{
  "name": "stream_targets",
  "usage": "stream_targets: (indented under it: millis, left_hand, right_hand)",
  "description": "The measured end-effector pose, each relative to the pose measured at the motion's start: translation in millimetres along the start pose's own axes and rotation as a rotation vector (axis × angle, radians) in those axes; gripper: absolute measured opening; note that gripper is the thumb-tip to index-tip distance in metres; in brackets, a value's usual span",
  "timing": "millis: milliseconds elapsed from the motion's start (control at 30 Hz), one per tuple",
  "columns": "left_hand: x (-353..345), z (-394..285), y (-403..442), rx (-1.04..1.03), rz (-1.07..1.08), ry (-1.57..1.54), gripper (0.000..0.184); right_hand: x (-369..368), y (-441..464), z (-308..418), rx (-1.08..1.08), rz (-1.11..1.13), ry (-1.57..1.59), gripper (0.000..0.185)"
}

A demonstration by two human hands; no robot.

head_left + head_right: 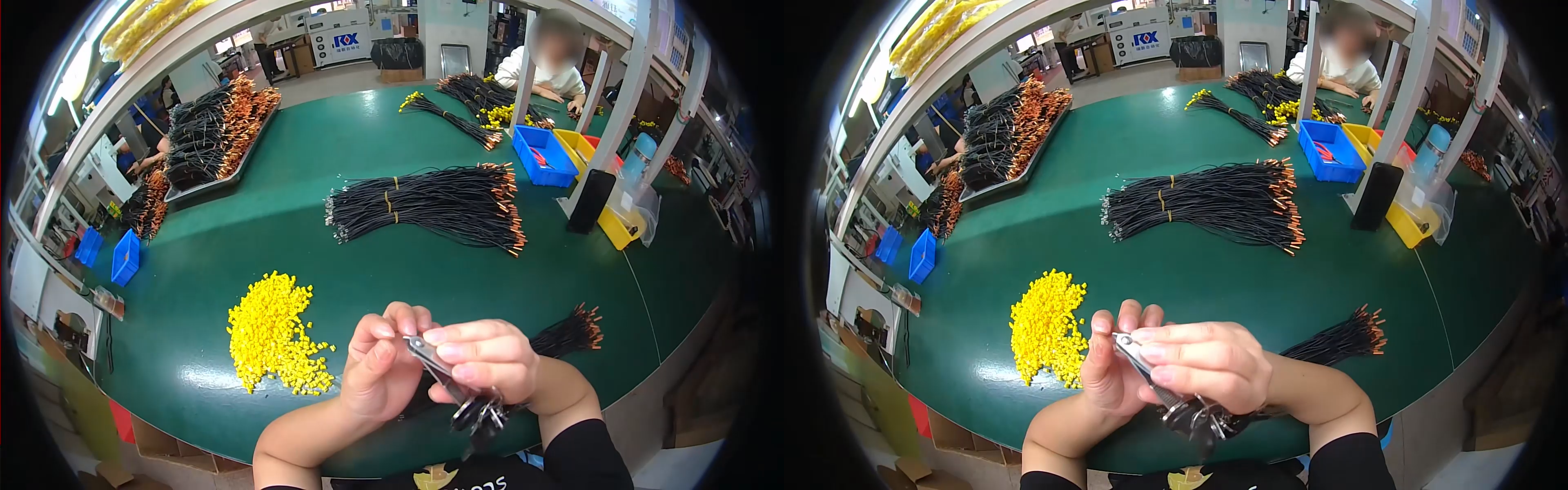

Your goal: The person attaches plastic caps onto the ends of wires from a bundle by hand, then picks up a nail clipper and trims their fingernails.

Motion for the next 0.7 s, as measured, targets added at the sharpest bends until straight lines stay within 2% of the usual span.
stream_targets:
  millis: [100, 367, 500, 700]
  left_hand:
    - [1.1, -1.1, -1.4, 0.001, -0.020, 0.003, 0.011]
    - [-2.6, 0.7, -4.8, -0.005, -0.071, -0.008, 0.011]
    - [-3.2, 2.5, -6.1, 0.000, -0.070, -0.019, 0.011]
    - [-4.5, 2.3, -7.2, -0.003, -0.069, -0.055, 0.013]
  right_hand:
    - [-0.8, 0.6, -5.8, -0.059, -0.077, 0.059, 0.033]
    - [-10.1, -6.6, -5.8, -0.102, -0.121, 0.171, 0.038]
    - [-7.7, -6.0, -3.6, -0.124, 0.015, 0.204, 0.045]
    - [-13.4, -7.3, 0.0, -0.097, -0.024, 0.205, 0.046]
Point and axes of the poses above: each hand's wrist, its own y-axis towards the middle knuckle, its own x-axis out of the back of the hand, z = x × y, the point moved 3 cm from there along y, towards the middle knuckle, and after that the axes turned 15 degrees about -y, right-handed, at the moved point
